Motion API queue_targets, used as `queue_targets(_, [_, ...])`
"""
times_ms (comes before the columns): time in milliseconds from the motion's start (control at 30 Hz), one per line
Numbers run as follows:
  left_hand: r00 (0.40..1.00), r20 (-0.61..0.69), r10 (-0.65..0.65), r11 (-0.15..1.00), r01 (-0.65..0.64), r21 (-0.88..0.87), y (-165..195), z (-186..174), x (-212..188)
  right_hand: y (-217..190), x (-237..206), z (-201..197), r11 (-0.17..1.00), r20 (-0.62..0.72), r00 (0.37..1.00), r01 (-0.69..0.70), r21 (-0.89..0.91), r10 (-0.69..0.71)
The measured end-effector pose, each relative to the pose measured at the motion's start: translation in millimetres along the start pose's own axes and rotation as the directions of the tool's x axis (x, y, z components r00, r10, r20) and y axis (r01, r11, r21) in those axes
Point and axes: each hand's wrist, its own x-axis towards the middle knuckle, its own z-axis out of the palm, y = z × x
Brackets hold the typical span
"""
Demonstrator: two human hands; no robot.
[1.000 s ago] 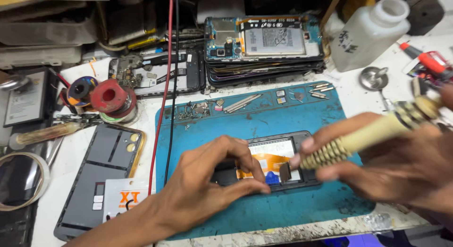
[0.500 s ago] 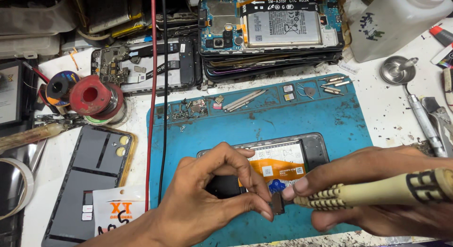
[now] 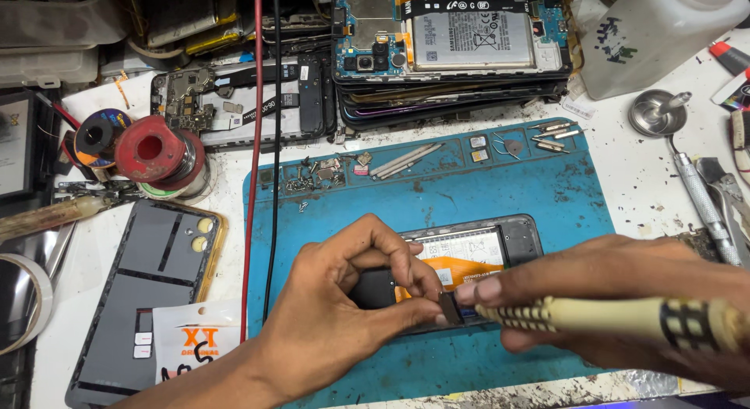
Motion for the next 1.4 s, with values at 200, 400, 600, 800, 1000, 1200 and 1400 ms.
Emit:
queue_targets(200, [0.952,0.122,0.281,0.856,-0.306,0.418,10.4,-3.0,2.2,-18.3,14.3,22.4,0.578,-0.035,0.606,0.738,-0.348,-0.795])
queue_targets(400, [0.839,0.395,0.376,0.138,-0.472,0.871,14.7,-2.8,4.3,-12.4,24.4,4.3,0.412,-0.140,0.404,0.739,-0.533,-0.904])
queue_targets(600, [0.866,0.389,0.313,0.192,-0.459,0.867,13.4,-1.1,2.5,-33.2,17.7,-2.1,0.306,-0.142,0.285,0.691,-0.655,-0.948])
queue_targets(800, [0.884,0.316,0.345,0.248,-0.410,0.878,21.7,-9.1,5.1,-50.8,-2.9,-8.1,0.383,-0.190,0.357,0.613,-0.691,-0.914])
queue_targets(1000, [0.897,0.314,0.312,0.288,-0.404,0.868,23.4,-14.7,6.3,-31.9,-8.2,-28.9,0.441,-0.116,0.483,0.641,-0.629,-0.868])
queue_targets(1200, [0.888,0.336,0.315,0.273,-0.423,0.864,15.3,-18.2,5.9,-19.2,2.3,-23.1,0.485,-0.126,0.487,0.743,-0.461,-0.864])
queue_targets(1400, [0.823,0.491,0.286,0.084,-0.532,0.843,0.3,-13.4,-0.7,-17.9,-10.5,-26.6,0.746,-0.001,0.875,0.414,0.521,-0.485])
